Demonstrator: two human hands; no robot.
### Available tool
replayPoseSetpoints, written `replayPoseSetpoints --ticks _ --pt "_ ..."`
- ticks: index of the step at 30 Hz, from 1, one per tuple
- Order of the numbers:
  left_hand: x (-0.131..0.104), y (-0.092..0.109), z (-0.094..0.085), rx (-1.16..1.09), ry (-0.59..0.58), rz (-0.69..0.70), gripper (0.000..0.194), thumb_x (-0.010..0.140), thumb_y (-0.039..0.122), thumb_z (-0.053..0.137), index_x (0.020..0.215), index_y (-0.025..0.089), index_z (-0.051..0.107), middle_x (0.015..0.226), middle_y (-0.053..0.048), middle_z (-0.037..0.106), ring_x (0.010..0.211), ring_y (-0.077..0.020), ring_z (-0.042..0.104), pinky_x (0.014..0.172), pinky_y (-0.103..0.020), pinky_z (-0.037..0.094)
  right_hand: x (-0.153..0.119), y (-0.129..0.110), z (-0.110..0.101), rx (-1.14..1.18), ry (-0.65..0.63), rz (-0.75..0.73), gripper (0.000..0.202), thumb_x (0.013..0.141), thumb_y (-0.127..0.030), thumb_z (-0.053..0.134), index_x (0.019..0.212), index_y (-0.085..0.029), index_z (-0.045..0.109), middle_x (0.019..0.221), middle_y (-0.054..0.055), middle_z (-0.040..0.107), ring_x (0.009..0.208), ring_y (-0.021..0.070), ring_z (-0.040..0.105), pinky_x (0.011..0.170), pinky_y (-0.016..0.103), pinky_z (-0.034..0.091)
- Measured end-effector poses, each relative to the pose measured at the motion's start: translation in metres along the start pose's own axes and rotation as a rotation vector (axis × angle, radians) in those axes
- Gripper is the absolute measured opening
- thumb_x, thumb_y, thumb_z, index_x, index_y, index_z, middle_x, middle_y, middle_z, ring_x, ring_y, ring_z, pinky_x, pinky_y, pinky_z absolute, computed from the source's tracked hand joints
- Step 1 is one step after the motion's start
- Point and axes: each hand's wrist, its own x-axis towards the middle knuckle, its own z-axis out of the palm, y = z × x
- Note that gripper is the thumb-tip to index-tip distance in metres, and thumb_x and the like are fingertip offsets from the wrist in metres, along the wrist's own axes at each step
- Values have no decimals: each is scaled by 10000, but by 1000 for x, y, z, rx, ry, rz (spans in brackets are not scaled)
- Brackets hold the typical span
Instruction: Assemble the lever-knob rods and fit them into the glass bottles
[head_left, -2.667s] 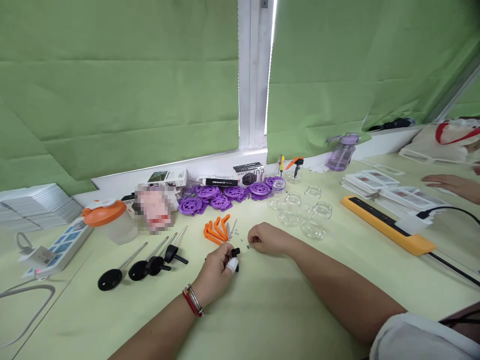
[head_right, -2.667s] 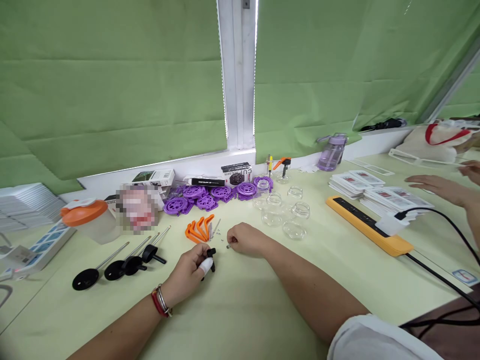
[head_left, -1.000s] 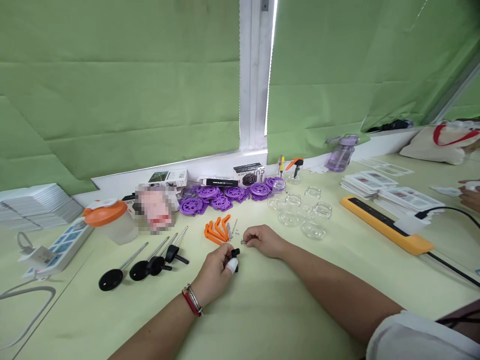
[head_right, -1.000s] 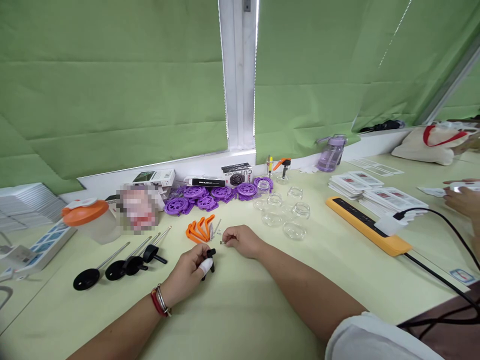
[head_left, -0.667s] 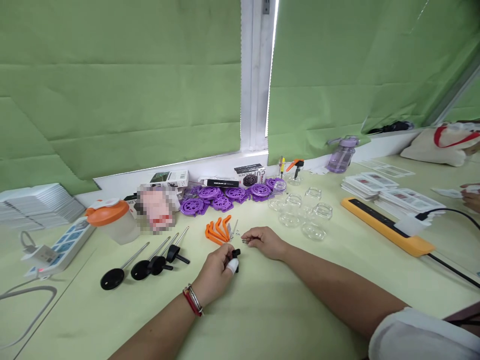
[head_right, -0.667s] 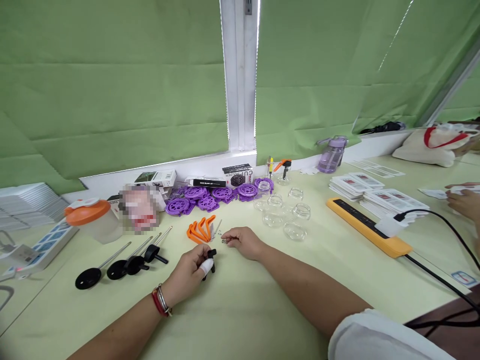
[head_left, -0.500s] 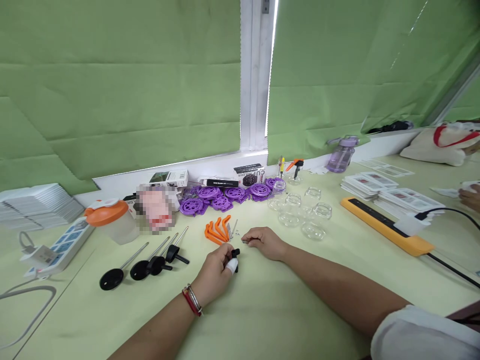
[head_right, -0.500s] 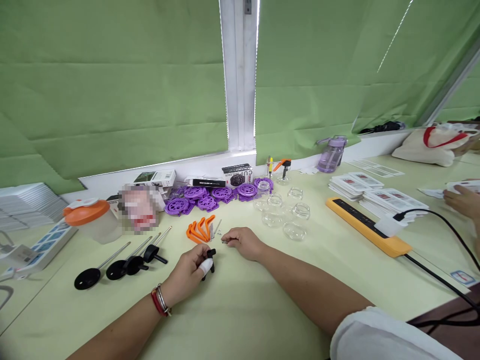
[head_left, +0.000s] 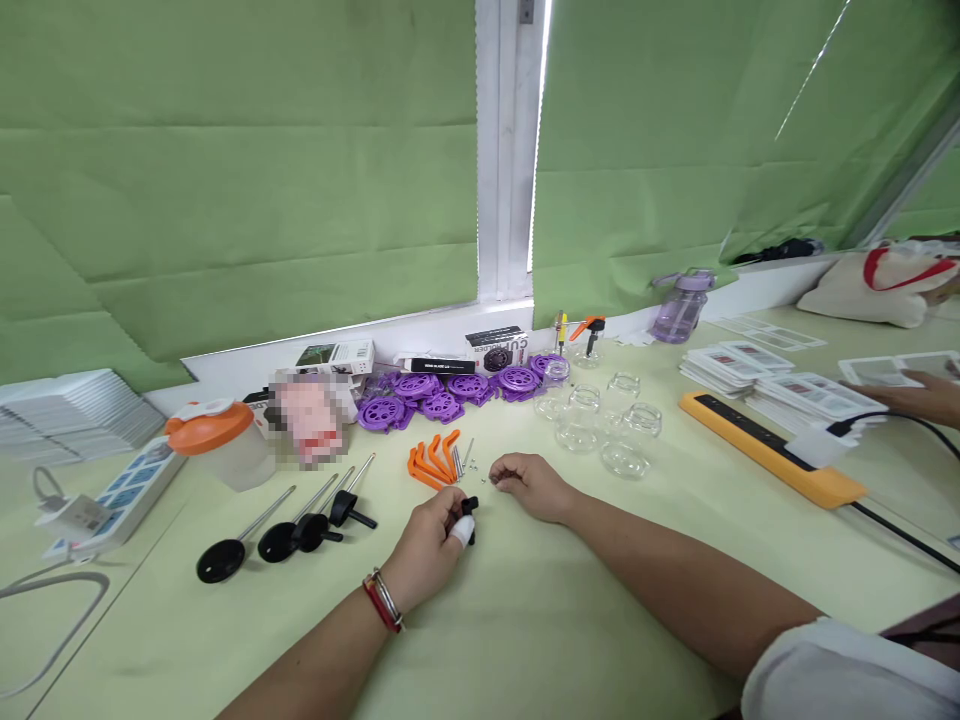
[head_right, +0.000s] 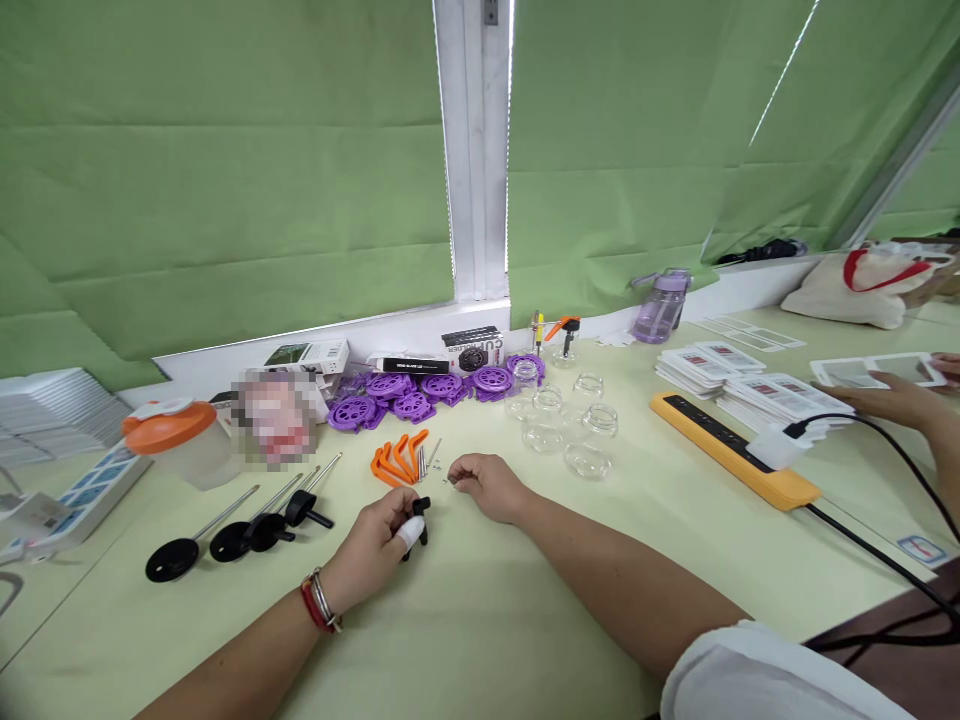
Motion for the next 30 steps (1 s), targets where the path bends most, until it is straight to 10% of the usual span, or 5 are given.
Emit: replayPoseSetpoints --ticks 17,30 --pt "0 -1 0 15 -10 -2 33 799 210 459 817 196 482 666 17 507 588 -116 438 548 -222 350 1 12 5 159 109 53 161 784 -214 535 908 -161 622 839 41 653 763 150 594 730 279 466" --pt "-1 -3 2 48 -1 -2 27 803 204 444 823 197 460 674 24 480 597 -112 414 563 -222 345 0 8 -10 -413 113 70 156 793 -165 518 737 -173 663 786 48 586 711 148 555 669 264 405"
